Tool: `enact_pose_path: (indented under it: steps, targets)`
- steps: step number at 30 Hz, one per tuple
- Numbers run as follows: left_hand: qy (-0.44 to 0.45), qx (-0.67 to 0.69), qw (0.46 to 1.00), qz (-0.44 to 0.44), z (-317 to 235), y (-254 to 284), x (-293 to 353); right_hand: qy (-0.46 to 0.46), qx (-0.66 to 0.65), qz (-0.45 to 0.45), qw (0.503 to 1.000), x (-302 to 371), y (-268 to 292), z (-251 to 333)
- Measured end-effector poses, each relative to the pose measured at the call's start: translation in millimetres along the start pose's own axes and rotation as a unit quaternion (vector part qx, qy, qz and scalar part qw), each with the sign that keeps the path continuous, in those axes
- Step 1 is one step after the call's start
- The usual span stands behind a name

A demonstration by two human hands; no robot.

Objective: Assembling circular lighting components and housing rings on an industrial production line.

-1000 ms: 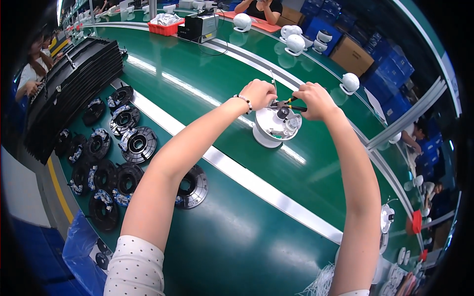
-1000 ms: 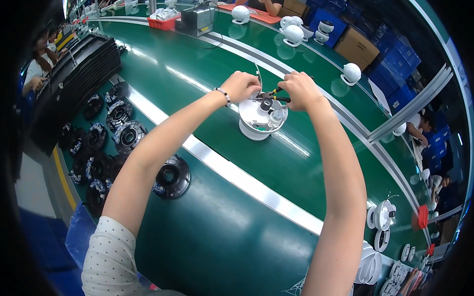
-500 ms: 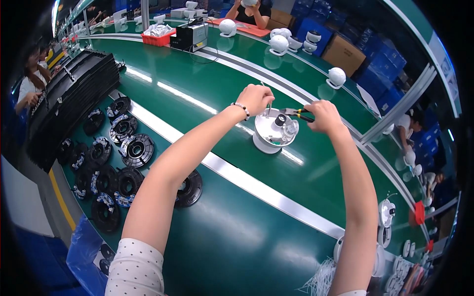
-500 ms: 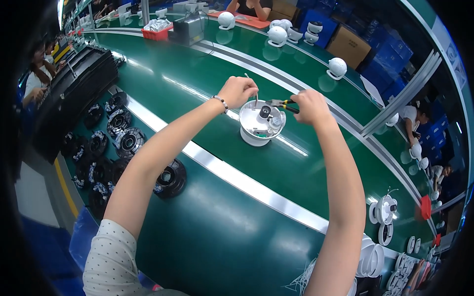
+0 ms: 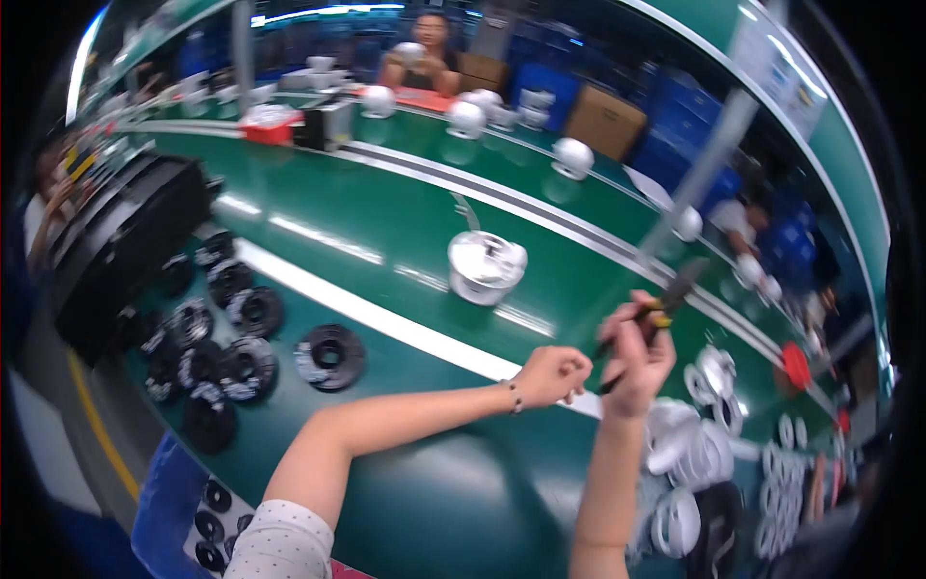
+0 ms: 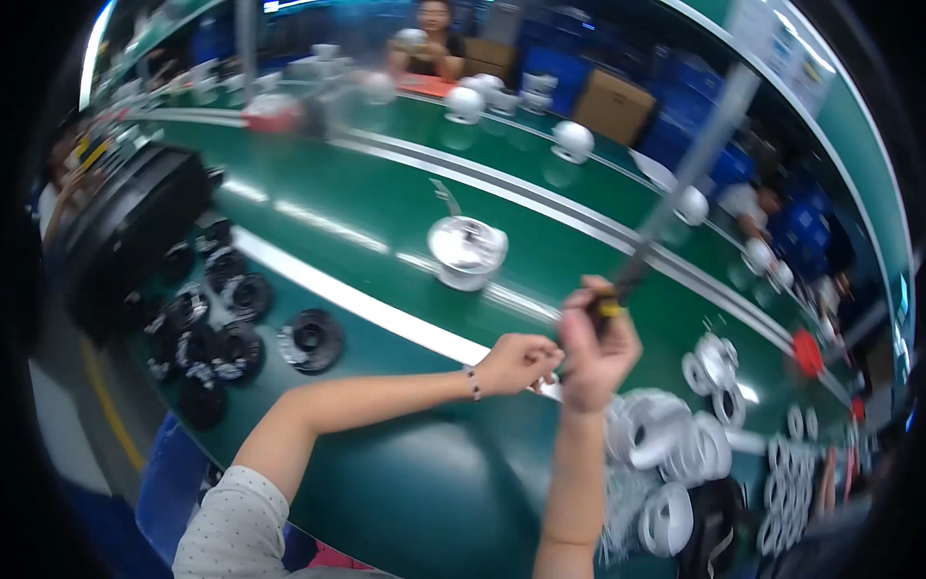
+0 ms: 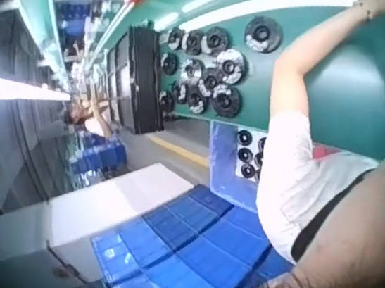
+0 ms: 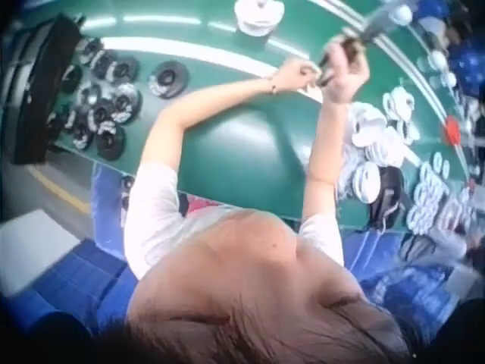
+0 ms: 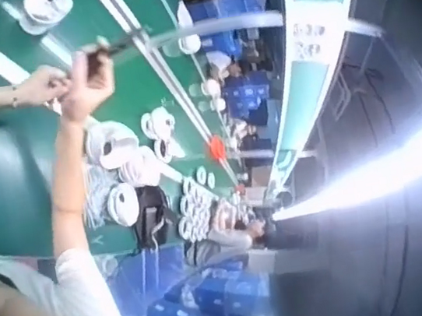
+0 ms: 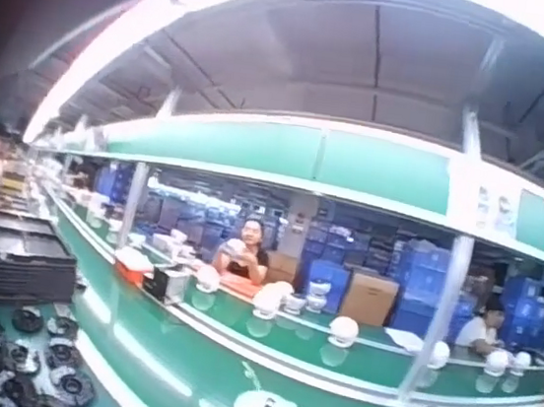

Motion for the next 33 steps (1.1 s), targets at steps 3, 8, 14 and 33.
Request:
enact_pose_path:
  steps: [3,8,14,33]
  targets:
    - [-0.145,-0.126,0.979,0.073,41,-59,37,-0.015,0.144,0.1,0.984,53,-7,33]
    - [0.016,-0.049,0.98,0.19,103,-80,68,0.053,0.348,0.246,0.903,122,-14,63]
    - [-0.15,-0.473,0.828,0.262,48,-114,102,-0.049,0.424,0.212,0.879,220,39,43]
    - [-0.22,-0.423,0.859,0.188,46,-138,96,0.016,0.438,0.354,0.826,272,1,42]
Point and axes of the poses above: each hand's wrist, its own x-axis away from the middle knuckle, its own y-axis out of the back of the hand, z = x × y, the point moved 7 cm from there along -x, towards the middle knuckle, and after that the axes turned 9 degrees about x, right-handed, at the moved point
